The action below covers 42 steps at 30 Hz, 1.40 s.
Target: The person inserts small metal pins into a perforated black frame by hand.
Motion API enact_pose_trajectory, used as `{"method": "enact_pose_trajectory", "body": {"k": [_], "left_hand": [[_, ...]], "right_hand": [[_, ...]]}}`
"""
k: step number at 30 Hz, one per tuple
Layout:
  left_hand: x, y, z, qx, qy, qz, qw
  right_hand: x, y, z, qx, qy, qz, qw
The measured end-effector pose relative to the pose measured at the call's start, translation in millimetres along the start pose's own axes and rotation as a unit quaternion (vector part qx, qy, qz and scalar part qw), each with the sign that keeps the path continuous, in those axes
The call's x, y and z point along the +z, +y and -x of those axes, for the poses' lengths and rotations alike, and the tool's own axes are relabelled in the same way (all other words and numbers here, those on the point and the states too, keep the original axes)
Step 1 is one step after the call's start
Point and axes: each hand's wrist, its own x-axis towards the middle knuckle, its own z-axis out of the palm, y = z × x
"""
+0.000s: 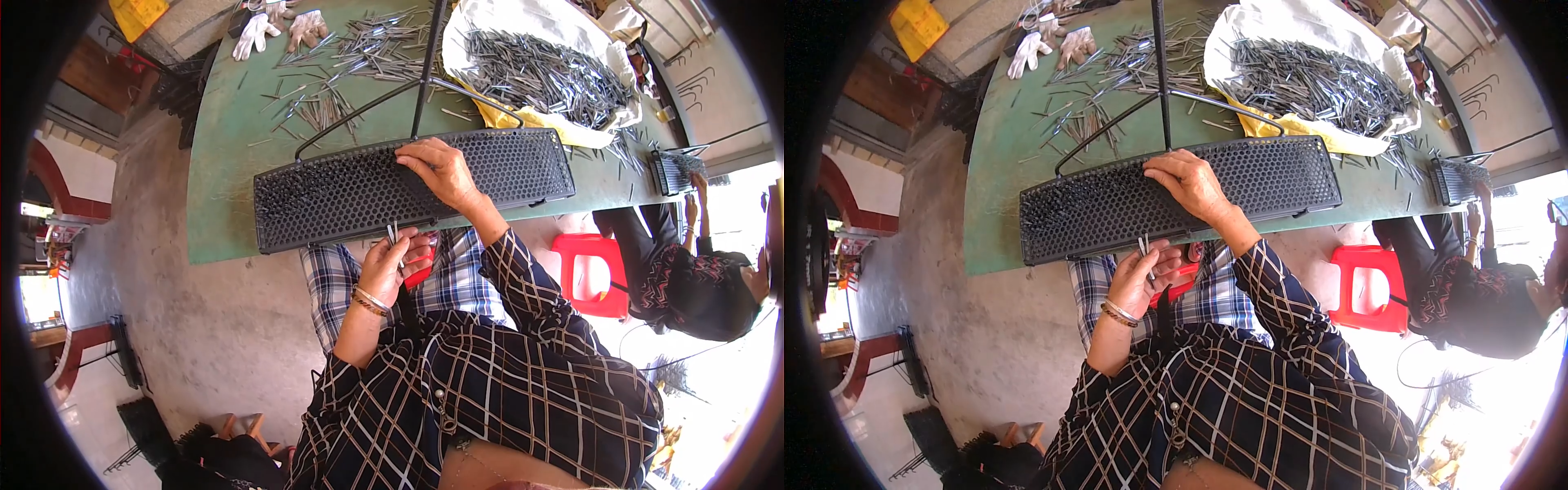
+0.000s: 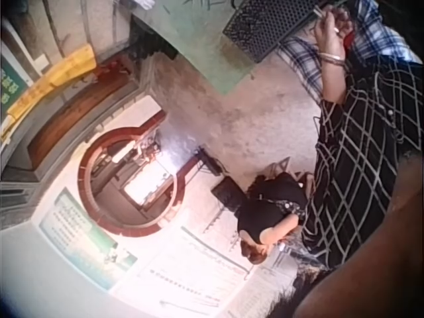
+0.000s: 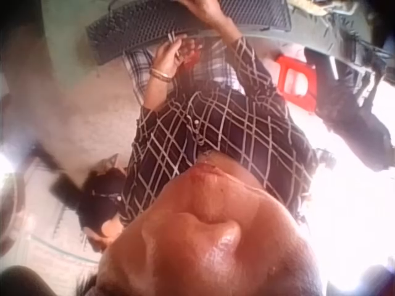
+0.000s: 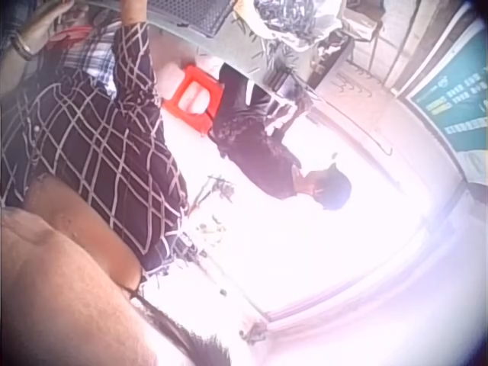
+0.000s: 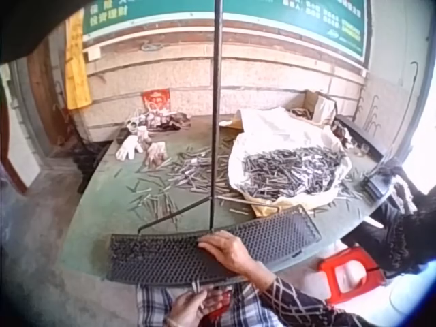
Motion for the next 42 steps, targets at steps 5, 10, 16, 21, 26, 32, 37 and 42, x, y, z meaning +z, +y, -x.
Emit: {"method": "enact_pose_trajectory", "body": {"k": [5, 10, 16, 21, 26, 32, 37, 42], "left_hand": [[1.3, -1.7, -0.4, -0.005, 0.002, -0.009, 1.0], [1.5, -3.1, -1.5, -0.004, 0.006, -0.014, 1.0], [4.0, -1.6, -0.3, -0.009, 0.004, -0.017, 1.0], [5.5, -5.1, -1.8, -0.021, -0.011, -0.013, 1.0], [3.6, -7.2, -3.0, -0.015, -0.017, -0.02, 1.0], [3.4, -6.9, -2.7, -0.018, -0.005, -0.022, 1.0], [2.5, -7.4, -3.6, -0.02, -0.019, -0.012, 1.0], [-1.5, -5.6, -7.0, -0.014, -0.057, 0.018, 0.998]], "right_hand": [[-5.7, 8.7, -1.2, 0.086, 0.015, -0.019, 0.996], [-1.2, 11.3, 2.3, 0.01, 0.008, 0.027, 1.0], [3.4, -1.3, 11.2, 0.043, 0.039, 0.048, 0.997], [2.4, -6.7, 10.6, 0.0, -0.004, 0.067, 0.998], [5.3, -2.4, 11.6, 0.033, 0.016, 0.056, 0.998], [9.0, -3.1, 10.8, 0.064, 0.053, 0.054, 0.995], [8.4, -2.3, 10.7, 0.112, 0.084, 0.063, 0.988], [9.2, -5.6, 12.9, 0.104, 0.086, 0.072, 0.988]]}}
